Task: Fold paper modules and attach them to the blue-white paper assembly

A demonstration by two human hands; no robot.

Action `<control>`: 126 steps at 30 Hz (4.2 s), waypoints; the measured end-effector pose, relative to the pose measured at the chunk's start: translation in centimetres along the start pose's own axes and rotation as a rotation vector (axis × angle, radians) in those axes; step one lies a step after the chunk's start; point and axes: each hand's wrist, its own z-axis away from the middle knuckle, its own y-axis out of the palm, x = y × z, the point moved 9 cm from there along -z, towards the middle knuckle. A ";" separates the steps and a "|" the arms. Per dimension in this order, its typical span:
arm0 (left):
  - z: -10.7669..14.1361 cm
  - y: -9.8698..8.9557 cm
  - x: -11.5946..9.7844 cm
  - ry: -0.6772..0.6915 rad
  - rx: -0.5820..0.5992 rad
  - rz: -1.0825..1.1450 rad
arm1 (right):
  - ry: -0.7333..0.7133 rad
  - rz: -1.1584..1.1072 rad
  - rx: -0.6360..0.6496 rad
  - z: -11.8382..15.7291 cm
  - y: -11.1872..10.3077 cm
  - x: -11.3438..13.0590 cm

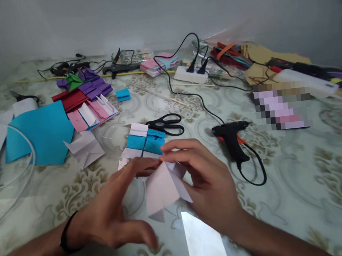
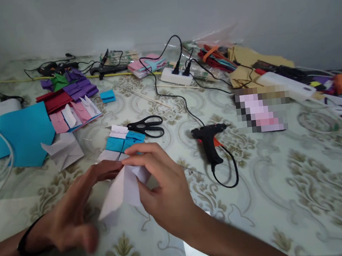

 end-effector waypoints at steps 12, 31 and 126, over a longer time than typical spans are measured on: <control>-0.8 -0.5 -0.4 -0.051 -0.085 -0.073 | -0.105 -0.003 0.094 -0.2 1.1 1.4; -0.8 0.1 -0.2 -0.143 -0.035 0.200 | -0.171 0.026 0.164 0.2 1.1 2.2; -0.7 -2.9 3.6 -0.412 -0.153 -0.022 | 0.607 -0.130 0.267 0.7 2.3 -4.7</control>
